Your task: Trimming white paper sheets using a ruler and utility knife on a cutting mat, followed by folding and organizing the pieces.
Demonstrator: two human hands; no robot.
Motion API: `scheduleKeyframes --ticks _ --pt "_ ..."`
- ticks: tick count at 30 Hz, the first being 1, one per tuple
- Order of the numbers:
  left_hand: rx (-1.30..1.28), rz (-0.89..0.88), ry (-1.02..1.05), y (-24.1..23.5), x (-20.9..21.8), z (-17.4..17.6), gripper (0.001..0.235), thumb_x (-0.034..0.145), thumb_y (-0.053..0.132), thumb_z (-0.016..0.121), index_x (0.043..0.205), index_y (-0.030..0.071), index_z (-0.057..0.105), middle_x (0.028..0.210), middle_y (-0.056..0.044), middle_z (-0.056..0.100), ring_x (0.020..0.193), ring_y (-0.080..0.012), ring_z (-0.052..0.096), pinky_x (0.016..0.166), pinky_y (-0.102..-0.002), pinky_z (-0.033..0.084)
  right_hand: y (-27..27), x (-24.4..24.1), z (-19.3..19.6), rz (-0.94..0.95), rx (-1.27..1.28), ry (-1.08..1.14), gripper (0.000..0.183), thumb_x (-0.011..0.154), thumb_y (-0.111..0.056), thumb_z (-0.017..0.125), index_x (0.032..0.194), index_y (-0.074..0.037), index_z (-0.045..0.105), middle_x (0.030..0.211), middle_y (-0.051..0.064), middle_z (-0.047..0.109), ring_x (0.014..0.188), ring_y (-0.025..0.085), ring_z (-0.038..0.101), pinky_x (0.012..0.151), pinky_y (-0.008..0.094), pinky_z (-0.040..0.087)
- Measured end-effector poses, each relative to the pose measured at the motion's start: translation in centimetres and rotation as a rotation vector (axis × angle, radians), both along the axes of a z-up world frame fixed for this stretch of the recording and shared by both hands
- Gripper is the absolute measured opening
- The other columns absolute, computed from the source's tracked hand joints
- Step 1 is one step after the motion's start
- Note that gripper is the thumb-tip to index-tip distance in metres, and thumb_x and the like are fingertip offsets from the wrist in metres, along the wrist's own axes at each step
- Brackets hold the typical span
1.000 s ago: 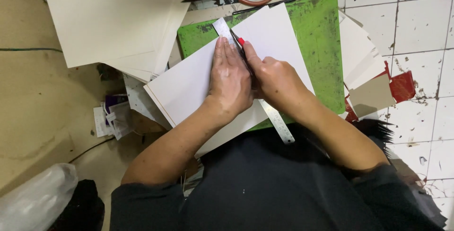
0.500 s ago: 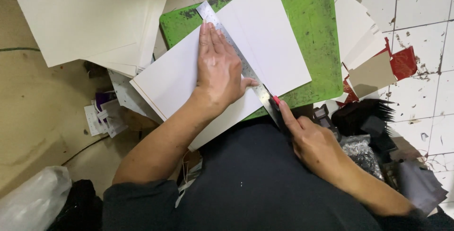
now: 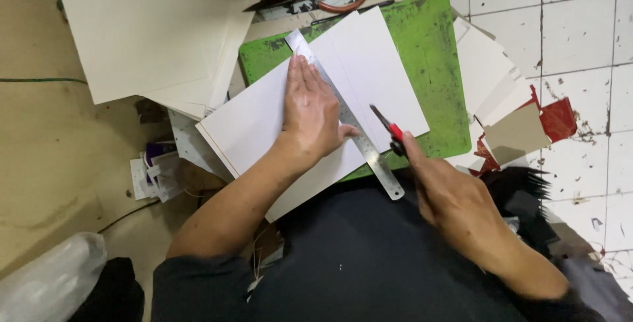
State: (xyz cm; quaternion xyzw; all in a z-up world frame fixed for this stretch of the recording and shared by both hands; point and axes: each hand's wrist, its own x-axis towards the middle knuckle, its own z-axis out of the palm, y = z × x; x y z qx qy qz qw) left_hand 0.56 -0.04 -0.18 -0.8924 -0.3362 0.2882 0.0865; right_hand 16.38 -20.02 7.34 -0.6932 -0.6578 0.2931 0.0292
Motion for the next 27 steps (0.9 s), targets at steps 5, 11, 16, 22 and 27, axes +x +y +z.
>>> scheduleKeyframes --ticks 5,11,16,22,27 --pt "-0.019 0.027 -0.134 -0.4 0.0 0.1 0.14 0.069 0.101 0.049 0.145 -0.016 0.038 0.148 -0.038 0.043 0.147 -0.0497 0.031 0.125 -0.061 0.001 9.3 -2.4 -4.1 0.038 0.314 -0.052 0.073 0.092 -0.006 0.055 0.161 -0.01 0.031 0.071 0.011 0.056 0.057 0.036 0.058 0.049 0.048 0.046" --pt "-0.093 0.068 -0.223 -0.1 -0.1 -0.7 0.125 0.072 0.079 0.069 0.141 -0.022 0.041 0.145 -0.041 0.046 0.146 -0.0523 0.032 0.126 -0.062 -0.004 15.4 -3.1 -7.2 0.069 0.355 -0.025 0.082 0.081 -0.01 0.071 0.157 -0.002 0.04 0.069 0.018 0.065 0.061 0.036 0.07 0.059 0.047 0.058" --pt "-0.152 0.07 -0.239 0.1 0.0 -0.4 0.13 0.071 0.084 0.066 0.141 -0.022 0.04 0.146 -0.041 0.045 0.147 -0.0532 0.029 0.126 -0.062 -0.008 16.2 -2.9 -6.7 0.106 0.34 0.012 0.072 0.086 -0.003 0.062 0.155 -0.001 0.042 0.07 0.021 0.066 0.064 0.04 0.071 0.061 0.049 0.058" --pt "-0.1 0.064 -0.208 -0.2 -0.2 -1.5 0.119 0.074 0.072 0.066 0.142 -0.022 0.039 0.149 -0.04 0.042 0.148 -0.053 0.028 0.127 -0.062 -0.007 13.6 -3.0 -7.2 0.128 0.287 -0.031 0.084 0.079 -0.017 0.074 0.156 -0.001 0.042 0.072 0.022 0.066 0.063 0.039 0.072 0.062 0.051 0.061" --pt "-0.099 0.074 -0.363 -0.2 -0.4 -0.6 0.121 0.067 0.069 0.076 0.137 -0.025 0.045 0.14 -0.048 0.046 0.143 -0.0579 0.035 0.125 -0.064 -0.002 7.5 -2.8 -5.6 0.027 0.08 -0.001 0.069 0.094 -0.007 0.054 0.161 -0.009 0.036 0.074 0.019 0.064 0.064 0.041 0.071 0.061 0.05 0.061"
